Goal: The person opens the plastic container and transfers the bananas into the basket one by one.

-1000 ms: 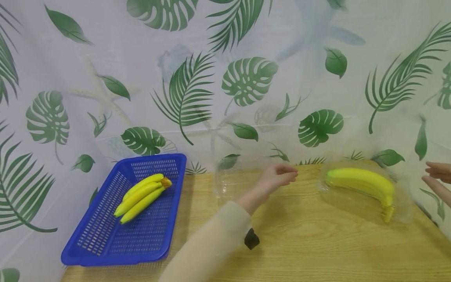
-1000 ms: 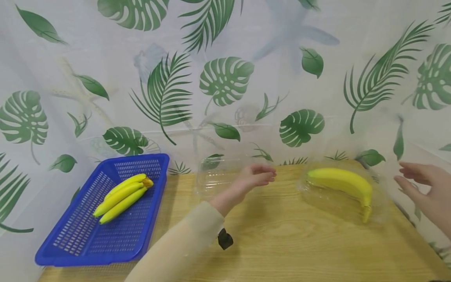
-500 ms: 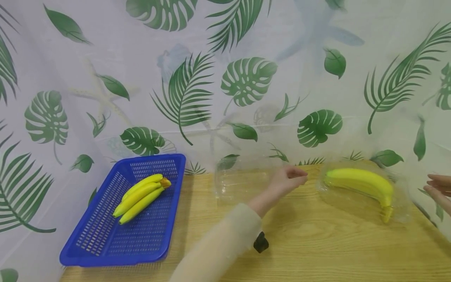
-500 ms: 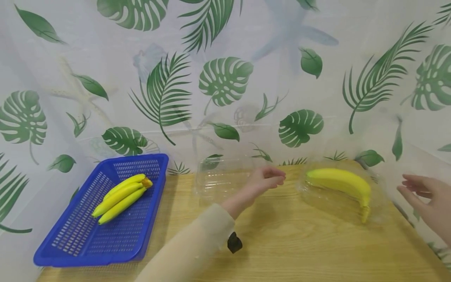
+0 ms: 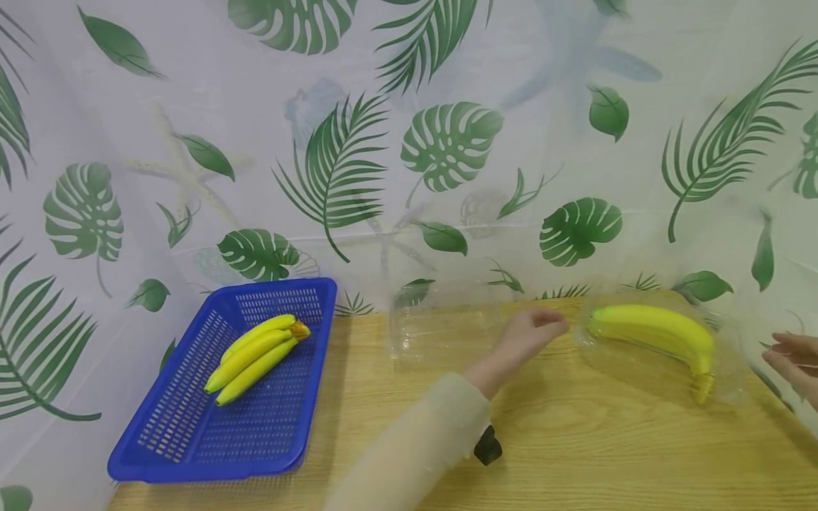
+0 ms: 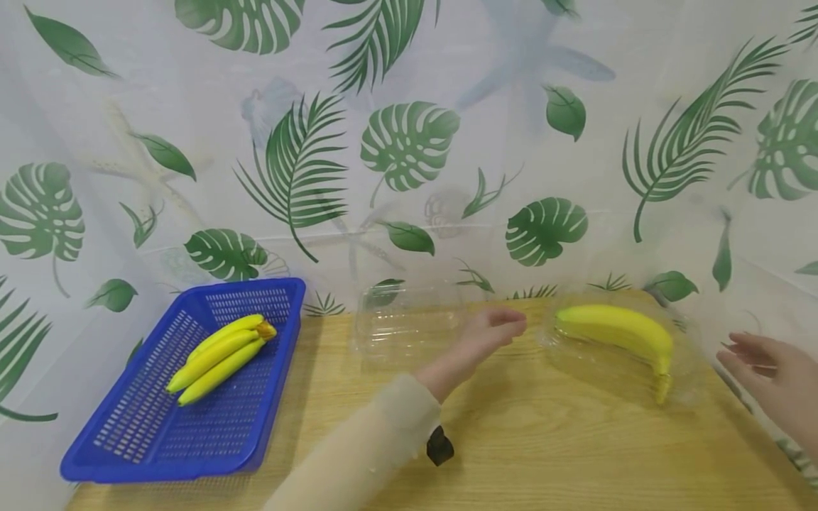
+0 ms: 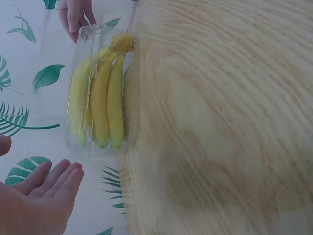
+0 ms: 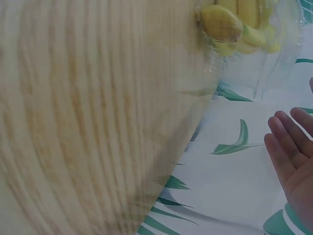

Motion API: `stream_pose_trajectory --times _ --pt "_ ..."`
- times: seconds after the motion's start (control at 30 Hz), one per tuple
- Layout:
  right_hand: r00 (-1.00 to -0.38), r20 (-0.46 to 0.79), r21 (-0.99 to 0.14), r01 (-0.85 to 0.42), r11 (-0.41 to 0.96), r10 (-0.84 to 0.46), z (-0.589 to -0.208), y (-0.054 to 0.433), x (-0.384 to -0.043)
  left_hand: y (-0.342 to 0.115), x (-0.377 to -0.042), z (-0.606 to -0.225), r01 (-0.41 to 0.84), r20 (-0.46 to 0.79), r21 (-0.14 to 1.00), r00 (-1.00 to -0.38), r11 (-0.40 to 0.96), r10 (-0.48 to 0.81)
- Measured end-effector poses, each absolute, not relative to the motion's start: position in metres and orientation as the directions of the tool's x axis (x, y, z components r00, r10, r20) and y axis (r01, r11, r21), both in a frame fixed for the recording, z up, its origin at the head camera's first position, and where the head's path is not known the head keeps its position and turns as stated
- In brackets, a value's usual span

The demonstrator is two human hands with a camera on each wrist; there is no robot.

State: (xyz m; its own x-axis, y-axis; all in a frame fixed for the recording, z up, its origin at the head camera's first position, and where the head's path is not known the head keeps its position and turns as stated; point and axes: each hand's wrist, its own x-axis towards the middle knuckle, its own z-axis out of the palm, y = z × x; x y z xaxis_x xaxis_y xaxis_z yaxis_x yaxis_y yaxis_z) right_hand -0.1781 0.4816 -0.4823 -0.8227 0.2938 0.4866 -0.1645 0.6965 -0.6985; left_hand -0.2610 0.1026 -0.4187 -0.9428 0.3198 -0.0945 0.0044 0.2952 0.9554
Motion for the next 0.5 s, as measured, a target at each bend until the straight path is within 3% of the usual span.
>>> stream_pose_trajectory --times 0.23,0.5 --pt "-0.869 0.390 -0.685 -0.052 0.727 0.305 -0.489 0.482 -0.180 0.111 -0.259 -0.424 -0.029 -0.132 0.958 -0.927 0.284 0.352" --pt "-0.921 0.318 -0.671 -0.052 0.740 0.224 -0.491 0.478 -0.186 0.123 -0.262 -0.430 -0.055 -0.137 0.972 -0.923 0.228 0.358"
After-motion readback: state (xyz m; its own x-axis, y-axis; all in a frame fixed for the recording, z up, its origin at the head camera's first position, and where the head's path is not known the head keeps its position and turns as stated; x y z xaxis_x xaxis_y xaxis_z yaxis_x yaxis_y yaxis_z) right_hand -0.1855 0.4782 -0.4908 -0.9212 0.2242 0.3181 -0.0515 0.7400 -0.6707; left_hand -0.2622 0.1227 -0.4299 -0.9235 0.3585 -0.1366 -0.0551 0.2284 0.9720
